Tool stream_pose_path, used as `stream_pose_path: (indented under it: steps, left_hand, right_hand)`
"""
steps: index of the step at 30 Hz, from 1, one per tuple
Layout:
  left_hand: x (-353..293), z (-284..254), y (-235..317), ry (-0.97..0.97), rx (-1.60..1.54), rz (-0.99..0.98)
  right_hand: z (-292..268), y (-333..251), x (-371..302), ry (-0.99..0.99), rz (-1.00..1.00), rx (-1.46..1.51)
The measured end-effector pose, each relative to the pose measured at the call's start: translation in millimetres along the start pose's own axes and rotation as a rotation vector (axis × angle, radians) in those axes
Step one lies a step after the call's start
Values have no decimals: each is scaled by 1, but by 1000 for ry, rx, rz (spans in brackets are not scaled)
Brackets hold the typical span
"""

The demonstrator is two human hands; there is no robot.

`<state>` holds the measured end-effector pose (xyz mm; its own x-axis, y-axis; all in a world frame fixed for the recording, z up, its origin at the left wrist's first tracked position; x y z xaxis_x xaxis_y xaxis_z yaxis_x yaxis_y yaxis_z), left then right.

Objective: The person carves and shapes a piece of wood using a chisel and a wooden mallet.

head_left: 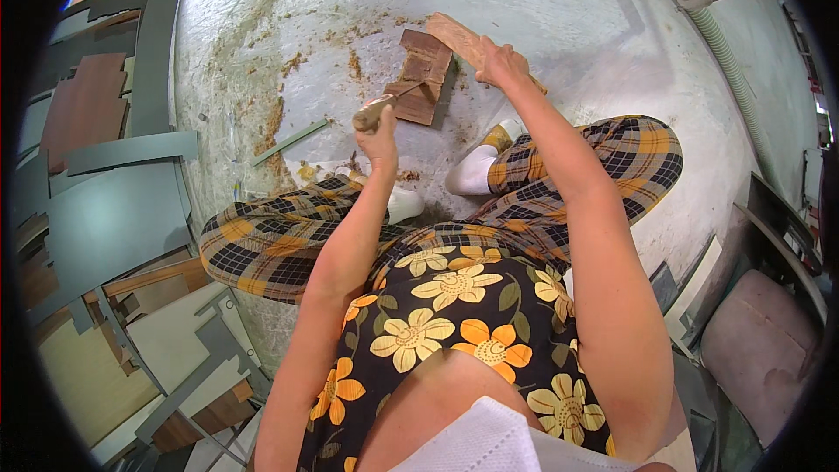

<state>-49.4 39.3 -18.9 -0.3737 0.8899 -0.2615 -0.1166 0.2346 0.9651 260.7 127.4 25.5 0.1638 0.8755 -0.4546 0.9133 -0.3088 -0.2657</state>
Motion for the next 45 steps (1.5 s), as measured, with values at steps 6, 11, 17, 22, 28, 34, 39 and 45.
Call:
stream_pose_path:
  steps: [6,11,17,22,28,34,39,45]
  left_hand:
    - [0,-9,-7,40,-105,-208]
    - [-20,22,54,-227,483,219]
    - [-31,22,53,-164,393,276]
    - [-38,28,58,-149,433,315]
    - [-36,24,55,-126,375,276]
    - [-35,23,56,-104,428,314]
    - [-35,22,48,-109,396,282]
    - [-38,24,54,-103,442,317]
  right_hand:
    - [3,3,0,-24,19,16]
    - [8,13,5,-29,7,9]
    - [9,7,2,-12,-2,38]
    - [11,13,5,-12,-7,53]
    - [12,10,2,-25,20,53]
    - [13,13,3,-14,16,77]
    - [14,11,4,-3,8,78]
    - [14,14,5,0,3,56]
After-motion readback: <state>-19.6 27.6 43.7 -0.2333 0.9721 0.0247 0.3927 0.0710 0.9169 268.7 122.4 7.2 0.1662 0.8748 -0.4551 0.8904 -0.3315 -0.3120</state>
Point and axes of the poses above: each hand's wrist, its own x-axis towards the middle knuckle, its own z-axis out of the palm, y = z × x, the point moved 10 cm from there along x, towards the middle knuckle, and after that the axes turned 11 degrees about x, right-handed, at the moved point
